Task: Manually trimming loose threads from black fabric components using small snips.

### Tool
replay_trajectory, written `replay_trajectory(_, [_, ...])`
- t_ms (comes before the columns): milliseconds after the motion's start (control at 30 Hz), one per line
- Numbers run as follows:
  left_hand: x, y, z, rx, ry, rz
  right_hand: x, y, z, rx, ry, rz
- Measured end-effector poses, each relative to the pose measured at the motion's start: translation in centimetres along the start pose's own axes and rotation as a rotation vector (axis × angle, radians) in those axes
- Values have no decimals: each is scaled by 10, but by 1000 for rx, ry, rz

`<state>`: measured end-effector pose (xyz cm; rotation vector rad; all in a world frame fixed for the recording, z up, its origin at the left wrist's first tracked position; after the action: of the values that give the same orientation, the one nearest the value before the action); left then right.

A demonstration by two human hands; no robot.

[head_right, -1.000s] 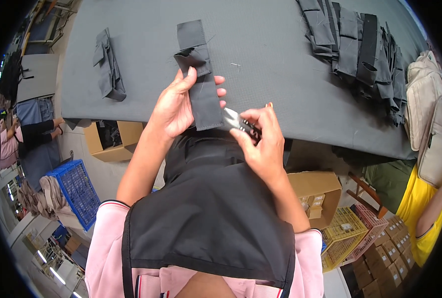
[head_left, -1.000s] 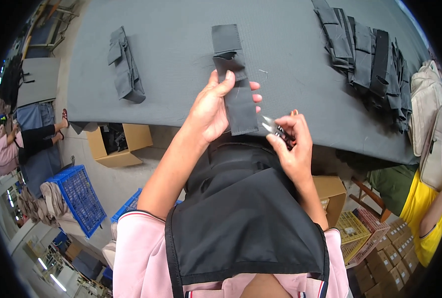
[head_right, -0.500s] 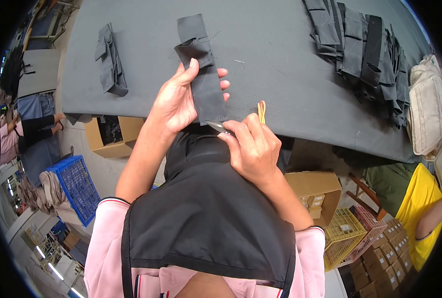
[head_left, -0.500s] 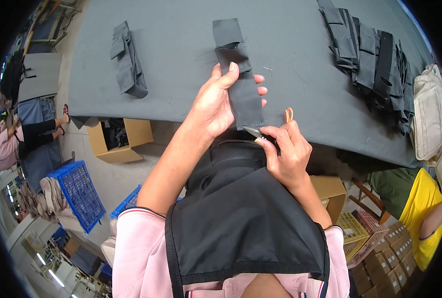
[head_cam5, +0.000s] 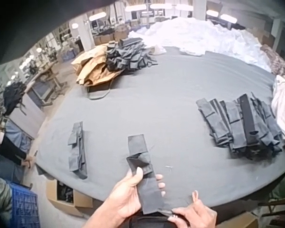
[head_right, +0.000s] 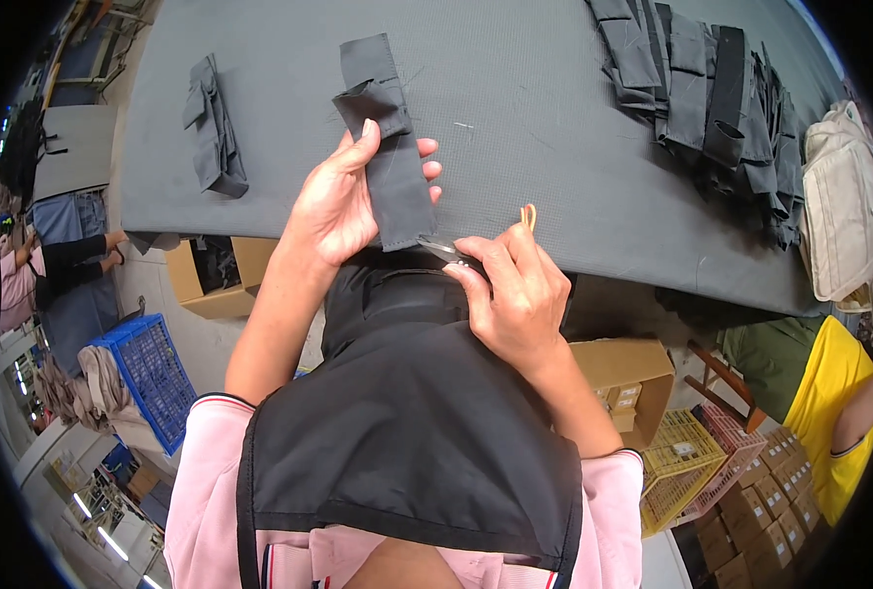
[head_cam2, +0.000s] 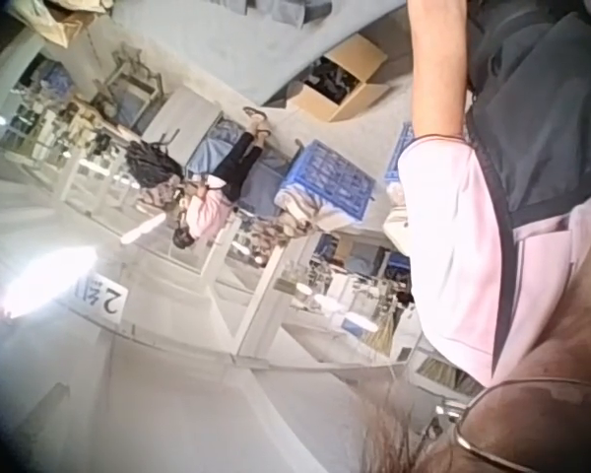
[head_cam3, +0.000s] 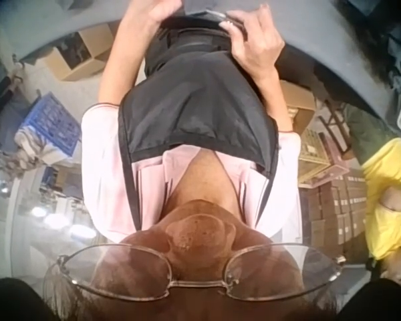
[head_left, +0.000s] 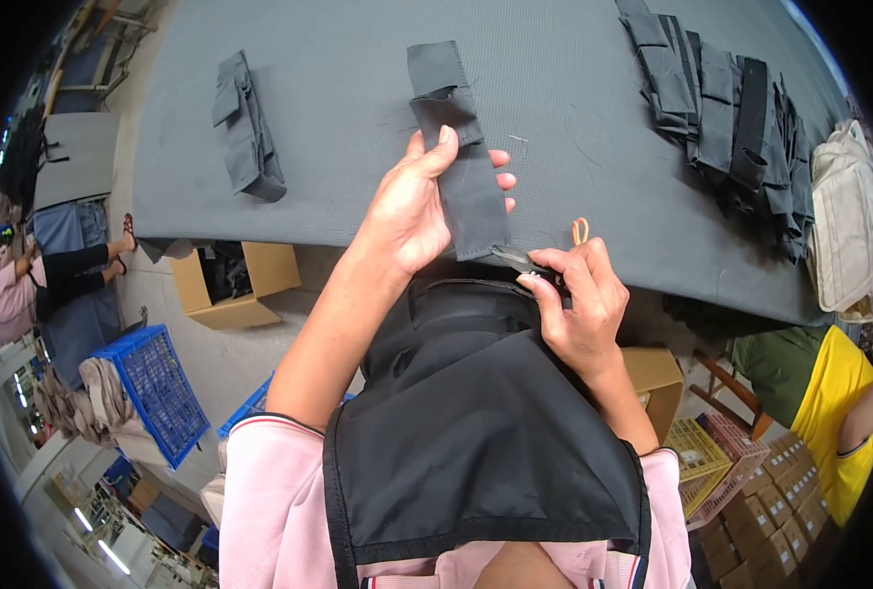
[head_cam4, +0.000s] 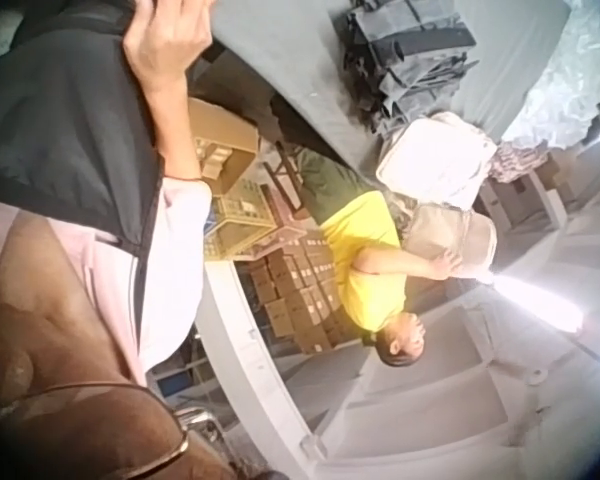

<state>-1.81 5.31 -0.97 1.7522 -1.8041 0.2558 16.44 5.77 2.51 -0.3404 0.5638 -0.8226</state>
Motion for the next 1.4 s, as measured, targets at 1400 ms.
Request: replay_trajectory(1400, [4,0,-13,-253,31,-175,0,-11,-38,-6,-80,324])
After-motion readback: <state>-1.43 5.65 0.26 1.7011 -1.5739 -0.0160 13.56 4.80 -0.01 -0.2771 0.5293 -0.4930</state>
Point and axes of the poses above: each hand's wrist, its own x-axis away from the middle knuckle, its own z-axis out of the back of the hand, y = z × x, the point moved 3 cm from there along -x, towards the middle knuckle, and after that the axes turned 13 degrees about x, right-handed, at the moved point
